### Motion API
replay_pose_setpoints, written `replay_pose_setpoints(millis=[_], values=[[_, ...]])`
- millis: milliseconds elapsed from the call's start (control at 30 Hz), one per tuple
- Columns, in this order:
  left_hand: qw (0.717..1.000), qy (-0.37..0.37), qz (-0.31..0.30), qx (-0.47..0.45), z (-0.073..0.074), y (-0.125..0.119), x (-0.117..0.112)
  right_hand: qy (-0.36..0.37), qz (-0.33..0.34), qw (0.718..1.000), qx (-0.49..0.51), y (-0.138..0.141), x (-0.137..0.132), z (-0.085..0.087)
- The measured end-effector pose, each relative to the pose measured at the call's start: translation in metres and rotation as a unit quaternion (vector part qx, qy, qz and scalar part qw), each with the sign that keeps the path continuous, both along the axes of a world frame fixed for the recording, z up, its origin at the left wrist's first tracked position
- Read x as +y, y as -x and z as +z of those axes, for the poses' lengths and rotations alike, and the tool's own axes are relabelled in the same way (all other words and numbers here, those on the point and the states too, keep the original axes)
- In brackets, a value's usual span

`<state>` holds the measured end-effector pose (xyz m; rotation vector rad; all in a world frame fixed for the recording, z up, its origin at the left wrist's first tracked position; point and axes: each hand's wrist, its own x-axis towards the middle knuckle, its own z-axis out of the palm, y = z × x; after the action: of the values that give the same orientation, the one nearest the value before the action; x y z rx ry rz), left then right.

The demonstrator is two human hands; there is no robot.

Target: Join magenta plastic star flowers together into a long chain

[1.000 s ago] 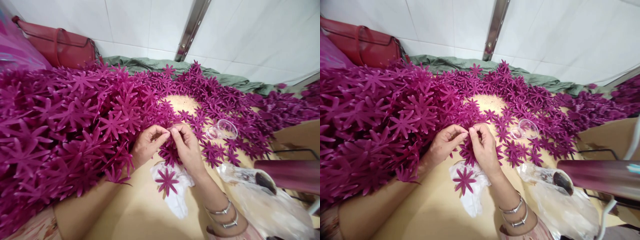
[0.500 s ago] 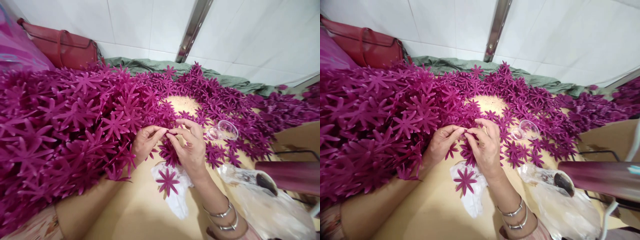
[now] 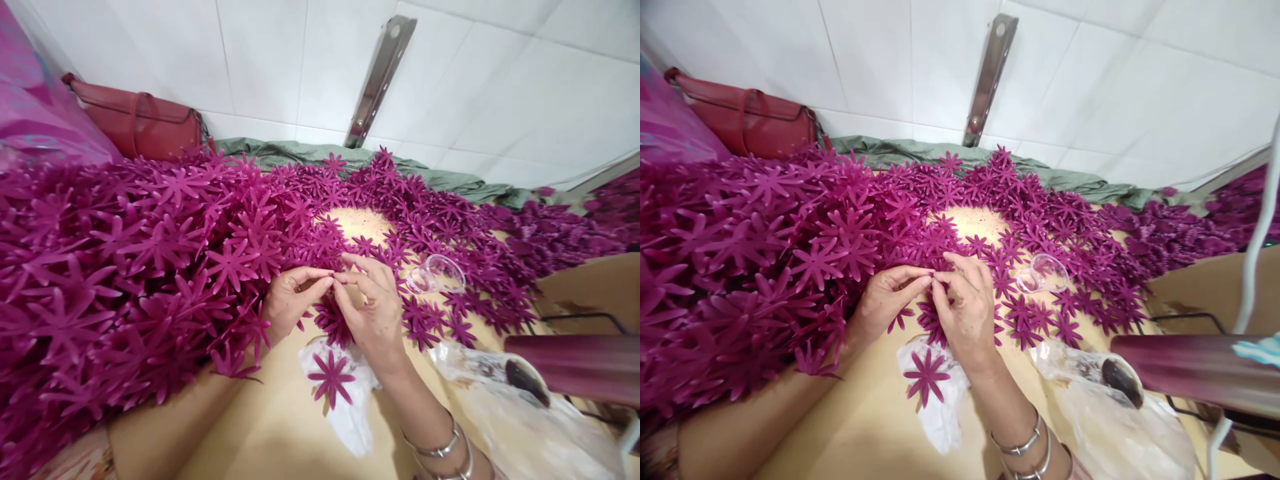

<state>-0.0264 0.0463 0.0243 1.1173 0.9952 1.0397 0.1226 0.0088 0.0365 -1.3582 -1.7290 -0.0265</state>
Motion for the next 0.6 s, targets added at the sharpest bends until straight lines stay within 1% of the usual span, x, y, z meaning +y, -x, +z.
replay_pose_setpoints(millis=[167,333,467,600], values=[[1.0,0.002,0.004,0.017,-0.0028,-0.0019,-0.0024,0.0,-0.016,1.0,-0.024,0.0038,-0.0019,-0.0011],[0.999,-0.028,0.005,0.015,-0.0033,-0.0016,-0.0027,0.014,-0.027,0.999,-0.022,0.0072,-0.0036,-0.0013],[0.998,-0.059,0.008,0.002,-0.0054,-0.0025,-0.0028,0.005,-0.037,0.999,-0.015,0.008,-0.003,-0.0016],[0.998,-0.069,0.013,0.0,-0.007,-0.0037,-0.0026,0.001,-0.029,0.999,-0.014,0.0083,-0.0014,-0.0029]])
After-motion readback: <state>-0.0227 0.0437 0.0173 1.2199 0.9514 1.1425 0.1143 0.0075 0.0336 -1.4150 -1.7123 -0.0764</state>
